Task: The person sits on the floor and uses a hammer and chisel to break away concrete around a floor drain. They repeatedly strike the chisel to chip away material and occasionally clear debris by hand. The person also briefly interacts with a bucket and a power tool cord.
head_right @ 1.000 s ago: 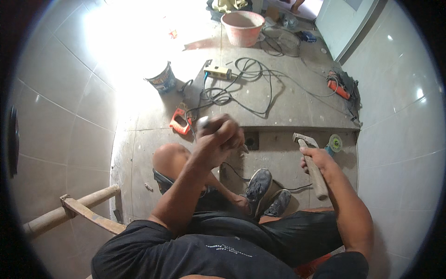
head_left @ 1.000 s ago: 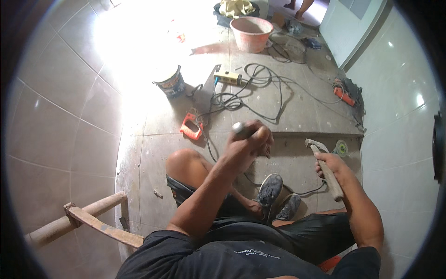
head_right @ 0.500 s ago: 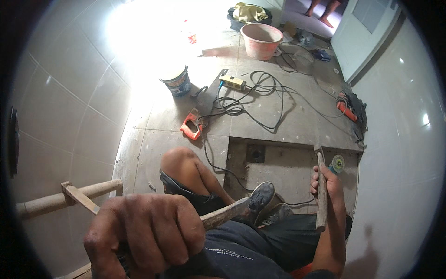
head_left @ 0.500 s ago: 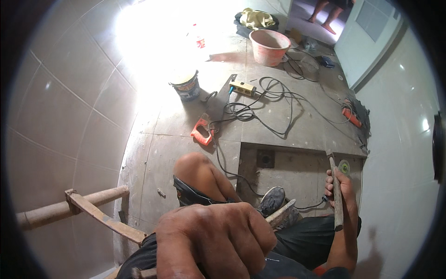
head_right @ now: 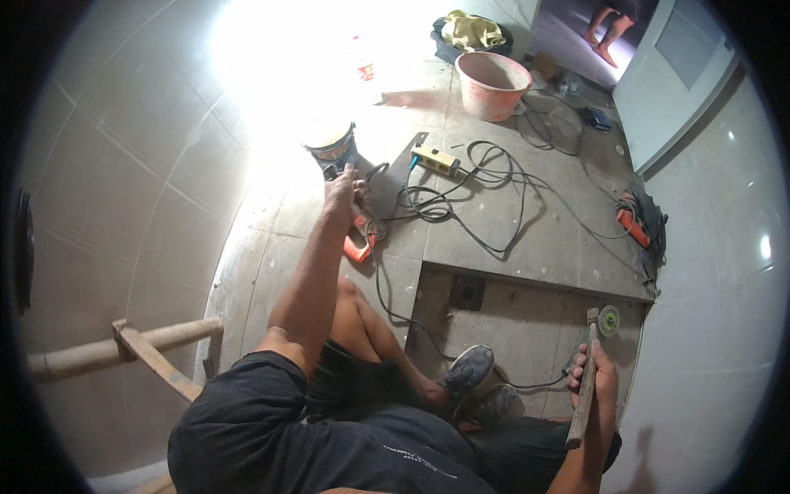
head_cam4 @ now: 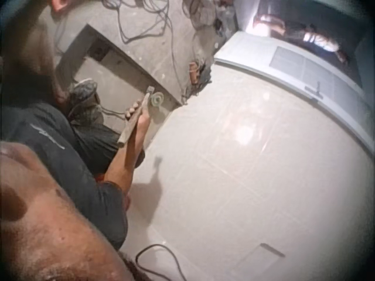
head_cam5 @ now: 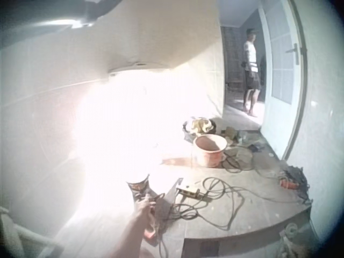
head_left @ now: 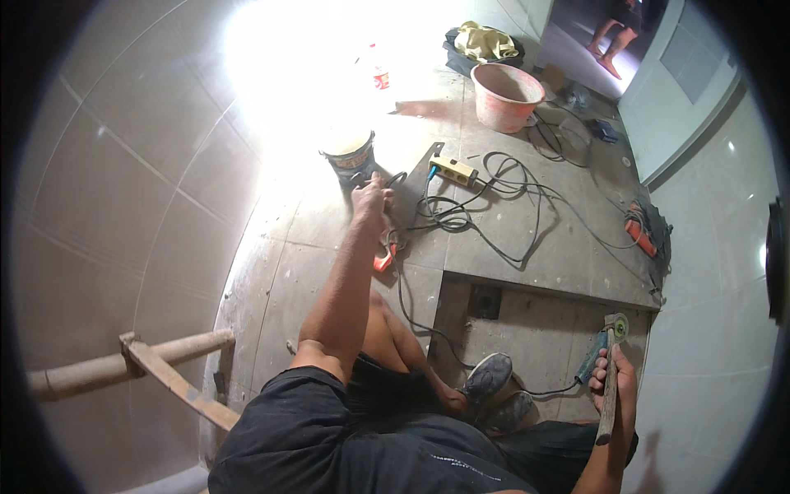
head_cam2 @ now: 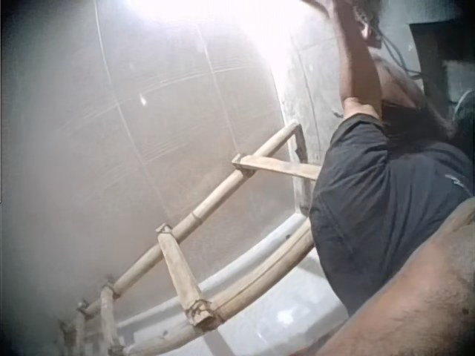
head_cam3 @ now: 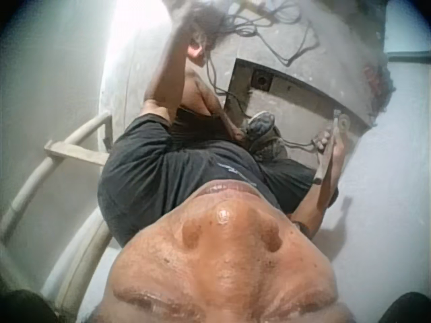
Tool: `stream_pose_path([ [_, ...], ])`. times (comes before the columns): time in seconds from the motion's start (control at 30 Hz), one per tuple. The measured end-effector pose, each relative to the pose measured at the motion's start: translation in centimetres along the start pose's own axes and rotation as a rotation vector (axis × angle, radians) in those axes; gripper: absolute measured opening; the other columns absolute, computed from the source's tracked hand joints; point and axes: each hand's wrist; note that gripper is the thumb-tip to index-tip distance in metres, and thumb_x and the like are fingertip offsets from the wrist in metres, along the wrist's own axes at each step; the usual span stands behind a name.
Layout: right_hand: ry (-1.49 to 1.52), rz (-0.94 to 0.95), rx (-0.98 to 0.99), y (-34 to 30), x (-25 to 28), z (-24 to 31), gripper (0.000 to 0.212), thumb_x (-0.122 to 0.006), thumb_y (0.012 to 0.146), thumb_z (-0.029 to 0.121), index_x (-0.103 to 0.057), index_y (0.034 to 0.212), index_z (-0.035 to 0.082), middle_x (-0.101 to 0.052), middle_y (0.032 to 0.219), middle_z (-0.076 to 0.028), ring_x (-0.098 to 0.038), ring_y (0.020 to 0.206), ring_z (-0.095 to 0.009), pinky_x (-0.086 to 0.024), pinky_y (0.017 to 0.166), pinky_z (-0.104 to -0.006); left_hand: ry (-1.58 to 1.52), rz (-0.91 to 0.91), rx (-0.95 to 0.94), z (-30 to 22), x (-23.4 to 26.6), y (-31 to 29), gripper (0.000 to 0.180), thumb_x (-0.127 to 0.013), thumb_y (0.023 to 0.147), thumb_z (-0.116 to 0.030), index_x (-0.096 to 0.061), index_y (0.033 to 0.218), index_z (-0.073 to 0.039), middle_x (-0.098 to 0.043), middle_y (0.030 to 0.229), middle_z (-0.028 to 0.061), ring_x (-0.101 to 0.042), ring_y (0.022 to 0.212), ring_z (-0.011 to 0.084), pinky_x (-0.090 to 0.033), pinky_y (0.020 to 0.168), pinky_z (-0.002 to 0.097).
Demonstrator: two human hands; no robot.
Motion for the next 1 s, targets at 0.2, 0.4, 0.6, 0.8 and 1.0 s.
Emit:
stream_pose_path([
  [0.2, -0.389, 0.042, -0.056, 1.0, 0.7, 0.4, 0.036, -0.056, 0.105, 0.040, -0.058, 0.117, 0.005, -0.058, 0.074, -0.001, -0.054, 0.054, -0.012, -0.045, 0.048, -0.0276, 0.885, 0.760, 0.386, 8.2, -4.8, -4.3, 0.032, -0.065, 0.101, -0.023, -0.059, 0.124, 0.000, -0.064, 0.073, 0.0105, -0.049, 0.045, 0.0147, -0.042, 0.043, 0.0304],
  [0.4, -0.281, -0.098, -0.127, -0.6, -4.1, -0.5, 0.035, -0.057, 0.107, 0.035, -0.056, 0.123, 0.004, -0.059, 0.079, 0.001, -0.057, 0.054, -0.005, -0.048, 0.046, -0.0188, 1.798, 1.156, 0.085, 26.5, -7.6, -15.5, 0.045, -0.059, 0.087, -0.010, -0.066, 0.126, 0.010, -0.063, 0.136, 0.0292, -0.070, 0.116, 0.0403, -0.057, 0.095, 0.0460],
  [0.6, -0.608, -0.087, -0.136, 0.8, -3.6, -2.9, 0.030, -0.068, 0.096, 0.017, -0.059, 0.119, 0.001, -0.059, 0.078, 0.000, -0.058, 0.056, -0.007, -0.049, 0.051, -0.0236, 1.770, 1.245, 0.001, 27.4, -6.8, -16.8, 0.041, -0.056, 0.088, -0.012, -0.067, 0.124, 0.006, -0.066, 0.128, 0.0304, -0.066, 0.120, 0.0428, -0.054, 0.102, 0.0484],
  [0.8, -1.515, 0.005, 0.239, 12.3, 5.0, -8.2, 0.043, -0.071, 0.090, 0.030, -0.060, 0.116, -0.003, -0.070, 0.092, -0.019, -0.070, 0.080, -0.035, -0.055, 0.077, -0.0483, 1.652, 0.966, -0.322, 19.3, -11.1, -11.2, 0.045, -0.061, 0.082, -0.007, -0.065, 0.127, -0.007, -0.074, 0.106, 0.0242, -0.071, 0.103, 0.0433, -0.057, 0.091, 0.0481],
  [1.0, -1.705, -0.162, 0.197, 20.9, 7.5, -14.4, 0.058, -0.067, 0.093, 0.033, -0.053, 0.140, 0.001, -0.067, 0.118, -0.031, -0.064, 0.113, -0.047, -0.051, 0.097, -0.0535, 1.534, 0.371, -0.540, 17.0, -8.4, -1.5, 0.033, -0.060, 0.098, -0.022, -0.066, 0.130, -0.019, -0.070, 0.119, 0.0241, -0.065, 0.116, 0.0440, -0.052, 0.096, 0.0507],
])
Point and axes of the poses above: each hand's wrist, its own y-axis towards the middle knuckle, its own x-axis out of the back of the hand, z = x × y
